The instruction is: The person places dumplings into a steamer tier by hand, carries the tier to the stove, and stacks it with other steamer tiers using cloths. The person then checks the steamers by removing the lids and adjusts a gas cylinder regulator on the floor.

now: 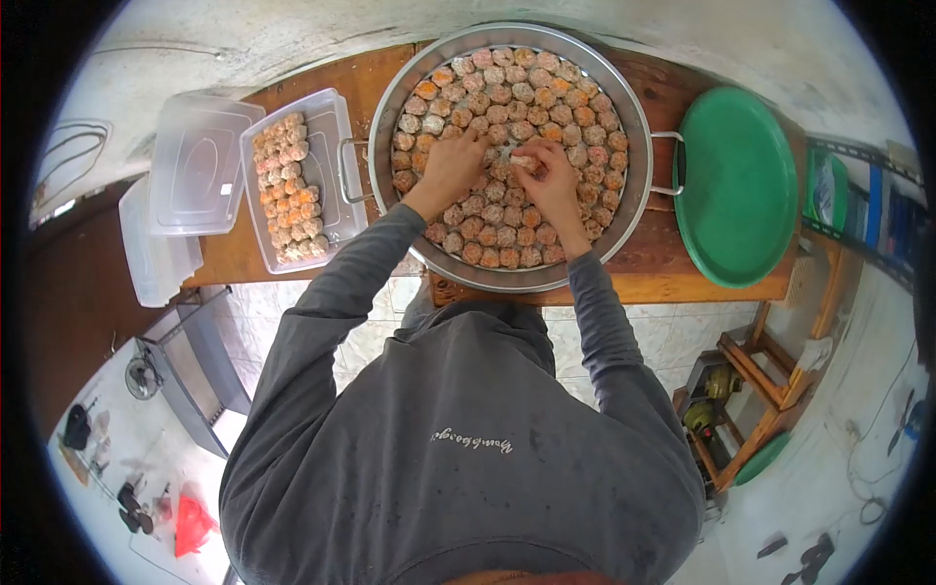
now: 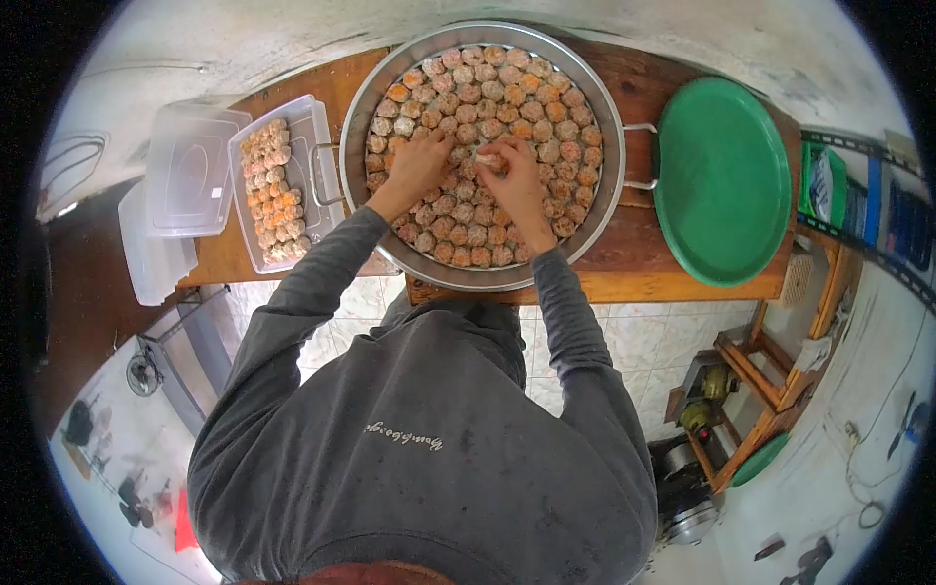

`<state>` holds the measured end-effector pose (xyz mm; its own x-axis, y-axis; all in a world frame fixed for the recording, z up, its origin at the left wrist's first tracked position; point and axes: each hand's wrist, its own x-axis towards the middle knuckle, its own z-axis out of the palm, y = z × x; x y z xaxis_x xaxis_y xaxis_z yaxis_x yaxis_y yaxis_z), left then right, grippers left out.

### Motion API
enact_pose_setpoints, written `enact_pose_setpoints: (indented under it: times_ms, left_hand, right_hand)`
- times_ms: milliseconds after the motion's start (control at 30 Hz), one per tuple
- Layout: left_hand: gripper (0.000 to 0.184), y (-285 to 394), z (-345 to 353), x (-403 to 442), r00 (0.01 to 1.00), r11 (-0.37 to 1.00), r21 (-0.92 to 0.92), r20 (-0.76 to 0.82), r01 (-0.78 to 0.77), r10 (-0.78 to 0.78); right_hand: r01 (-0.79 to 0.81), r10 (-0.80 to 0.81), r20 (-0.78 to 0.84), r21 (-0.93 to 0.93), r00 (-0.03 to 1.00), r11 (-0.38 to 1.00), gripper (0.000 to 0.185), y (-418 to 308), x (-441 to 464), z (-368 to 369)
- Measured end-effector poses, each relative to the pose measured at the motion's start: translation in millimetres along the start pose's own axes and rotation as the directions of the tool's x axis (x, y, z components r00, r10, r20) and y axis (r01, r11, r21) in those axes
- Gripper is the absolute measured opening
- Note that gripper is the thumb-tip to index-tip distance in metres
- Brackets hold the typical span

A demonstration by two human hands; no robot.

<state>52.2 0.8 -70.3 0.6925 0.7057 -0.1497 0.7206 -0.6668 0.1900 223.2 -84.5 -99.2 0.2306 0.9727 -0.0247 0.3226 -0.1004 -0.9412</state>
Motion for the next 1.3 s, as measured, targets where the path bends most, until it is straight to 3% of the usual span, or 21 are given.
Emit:
enact_pose_setpoints:
  times_ms: [100, 167, 367, 467, 533, 600, 667, 700, 767, 800, 833, 900, 933, 1000, 1033, 1133, 1167, 1200, 1233, 1267, 1300]
  left_hand:
    - [0.032, 5.9, 10.9, 8.6, 0.999, 0.997, 0.06, -0.017, 0.051, -0.05]
    - [0.032, 6.4, 21.5, 10.6, 0.997, 0.996, 0.061, -0.05, 0.066, -0.063]
    - [0.033, 8.0, 17.6, -0.4, 0.98, 0.979, -0.172, -0.148, 0.104, -0.131]
    - [0.036, 4.6, -12.9, -28.7, 0.958, 0.94, -0.341, -0.263, 0.02, -0.115]
    - [0.038, -2.2, -46.7, -52.4, 0.791, 0.979, -0.188, -0.586, 0.079, -0.176]
    - [0.042, -11.0, -82.6, -85.0, 0.613, 0.922, -0.065, -0.729, 0.381, -0.305]
    - [0.04, -50.0, -69.0, -119.6, 0.532, 0.849, -0.094, -0.742, 0.52, -0.408]
    - [0.039, -68.7, -53.8, -131.5, 0.506, 0.846, -0.279, -0.7, 0.455, -0.503]
    - [0.036, -108.2, -17.0, -138.9, 0.542, 0.672, -0.7, -0.477, 0.243, -0.692]
    - [0.036, -119.5, -5.5, -135.9, 0.619, 0.455, -0.881, -0.285, 0.132, -0.732]
    - [0.036, -114.9, -7.1, -129.2, 0.65, 0.471, -0.877, -0.304, 0.094, -0.697]
    - [0.033, -104.8, -13.4, -116.8, 0.732, 0.446, -0.885, -0.215, 0.134, -0.646]
    - [0.031, -125.0, 1.3, -112.6, 0.73, 0.444, -0.883, -0.202, 0.153, -0.653]
    - [0.031, -130.1, 2.4, -109.9, 0.757, 0.146, -0.988, -0.059, 0.048, -0.651]
    - [0.03, -124.9, -7.6, -108.5, 0.768, 0.17, -0.982, -0.047, 0.081, -0.639]
    - [0.028, -150.4, -1.7, -90.0, 0.786, 0.203, -0.979, -0.12, 0.008, -0.607]
    - [0.027, -146.6, -15.4, -90.6, 0.823, 0.262, -0.964, -0.113, 0.046, -0.556]
    - [0.026, -137.6, -24.2, -82.0, 0.769, 0.233, -0.971, -0.111, 0.05, -0.63]
    - [0.024, -136.4, -30.4, -81.1, 0.826, 0.177, -0.984, -0.114, -0.018, -0.552]
    - [0.026, -115.9, -39.0, -80.7, 0.798, 0.236, -0.967, -0.214, -0.092, -0.564]
    - [0.028, -193.9, -7.0, -31.9, 0.768, 0.367, -0.926, -0.301, -0.093, -0.566]
  right_hand:
    - [0.079, -0.065, 0.089, -0.161, 0.994, 0.984, 0.038, -3.5, 19.7, 11.4]
    - [0.137, -0.1, 0.103, -0.468, 0.99, 0.873, 0.055, -10.1, 24.7, 15.4]
    - [0.256, -0.168, 0.193, -0.695, 0.967, 0.672, 0.064, 8.4, 37.4, 34.0]
    - [0.208, -0.066, 0.244, -0.622, 0.967, 0.755, 0.061, -14.0, 34.7, 17.1]
    - [0.193, -0.242, -0.048, -0.464, 0.969, 0.865, 0.058, -41.3, 25.8, -28.2]
    - [0.129, -0.398, -0.377, -0.57, 0.837, 0.811, 0.054, -62.4, 12.3, -90.3]
    - [-0.215, -0.438, -0.63, -0.696, 0.642, 0.685, 0.052, -44.9, -6.4, -133.8]
    - [-0.238, -0.454, -0.65, -0.696, 0.609, 0.677, 0.052, -29.3, -12.4, -149.3]
    - [-0.334, 0.118, -0.698, -0.182, 0.706, 0.925, 0.044, 22.1, -13.5, -169.3]
    - [-0.273, 0.134, -0.578, -0.16, 0.805, 0.949, 0.046, 51.3, -9.7, -176.1]
    - [-0.209, 0.132, -0.443, -0.13, 0.887, 0.969, 0.047, 75.9, -6.3, -182.9]
    - [-0.28, 0.302, -0.47, 0.118, 0.829, 0.953, 0.045, 85.1, -6.4, -170.4]
    - [-0.243, 0.263, -0.56, 0.111, 0.786, 0.964, 0.044, 88.5, -8.5, -161.4]
    - [-0.158, 0.053, -0.726, -0.077, 0.685, 0.984, 0.042, 93.2, -19.5, -144.2]
    - [-0.141, -0.12, -0.766, -0.265, 0.631, 0.954, 0.042, 90.6, -21.9, -142.1]
    - [-0.248, 0.231, -0.707, 0.081, 0.668, 0.965, 0.048, 75.3, -41.6, -136.0]
    - [-0.213, 0.213, -0.681, 0.086, 0.701, 0.973, 0.048, 77.9, -45.0, -139.3]
    - [-0.036, 0.289, -0.589, 0.404, 0.755, 0.914, 0.043, 59.8, -55.2, -140.1]
    - [-0.208, 0.395, -0.539, 0.375, 0.744, 0.903, 0.043, 43.1, -72.0, -144.4]
    - [-0.163, 0.329, -0.625, 0.308, 0.708, 0.937, 0.042, 45.6, -76.2, -139.5]
    - [-0.081, 0.288, -0.65, 0.329, 0.703, 0.941, 0.037, 44.9, -84.4, -134.5]
